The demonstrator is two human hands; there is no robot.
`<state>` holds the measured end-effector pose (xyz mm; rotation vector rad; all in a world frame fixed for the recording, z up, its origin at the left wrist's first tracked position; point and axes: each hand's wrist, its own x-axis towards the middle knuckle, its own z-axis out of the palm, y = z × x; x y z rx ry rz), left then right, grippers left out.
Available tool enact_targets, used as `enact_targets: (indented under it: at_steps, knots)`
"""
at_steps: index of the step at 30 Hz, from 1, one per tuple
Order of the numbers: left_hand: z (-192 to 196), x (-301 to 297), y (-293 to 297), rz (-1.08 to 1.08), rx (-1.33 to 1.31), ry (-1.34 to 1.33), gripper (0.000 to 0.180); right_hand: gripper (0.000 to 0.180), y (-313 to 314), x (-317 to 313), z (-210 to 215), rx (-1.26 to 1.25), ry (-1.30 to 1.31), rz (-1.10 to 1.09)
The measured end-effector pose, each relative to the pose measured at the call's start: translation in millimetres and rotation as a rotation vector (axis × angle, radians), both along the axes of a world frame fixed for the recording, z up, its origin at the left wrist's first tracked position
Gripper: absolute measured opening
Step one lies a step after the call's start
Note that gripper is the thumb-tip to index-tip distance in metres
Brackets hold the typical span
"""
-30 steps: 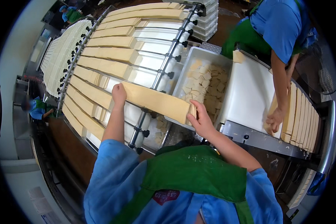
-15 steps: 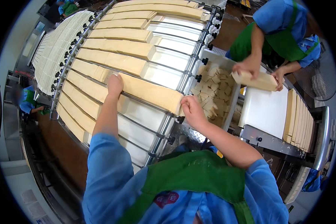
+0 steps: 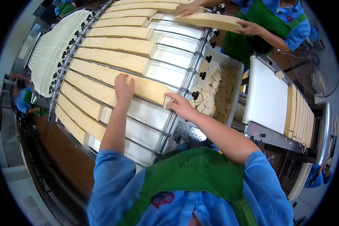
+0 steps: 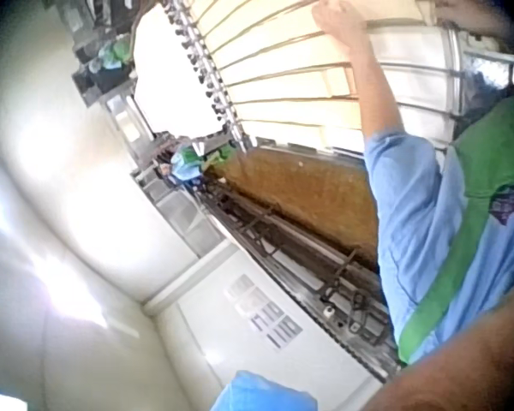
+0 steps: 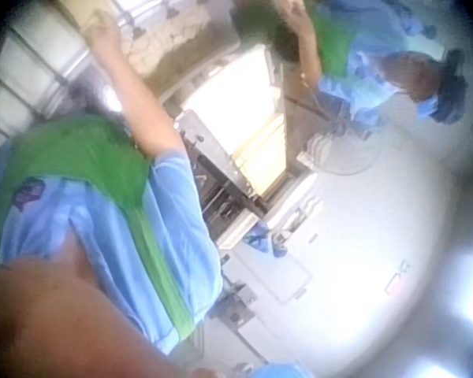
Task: The person picks up long rectangular dough slabs from a moving conveyor belt by hand, aligns them on the belt, and occasionally places pieces into a nearby plastic bin.
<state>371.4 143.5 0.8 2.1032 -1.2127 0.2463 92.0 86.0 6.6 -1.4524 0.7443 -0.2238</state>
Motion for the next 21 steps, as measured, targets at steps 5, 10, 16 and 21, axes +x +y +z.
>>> enact_targets:
  at_steps: [5, 10, 16, 21]
  knots:
    - [19, -86, 17, -0.324, -0.112, 0.178, 0.015, 0.023, -6, -41, 0, 0.060, -0.192, -0.159]
    - [28, -153, 44, -0.382, -0.203, 0.382, 0.007, 0.025, -5, -139, -27, 0.133, -0.224, -0.418]
    - [17, -199, 46, -0.445, -0.104, 0.529, 0.004, 0.027, 27, -249, -72, 0.188, -0.071, -0.675]
    - [27, -250, 20, -0.514, 0.030, 0.624, 0.004, 0.016, 34, -312, -64, -0.058, -0.202, -0.832]
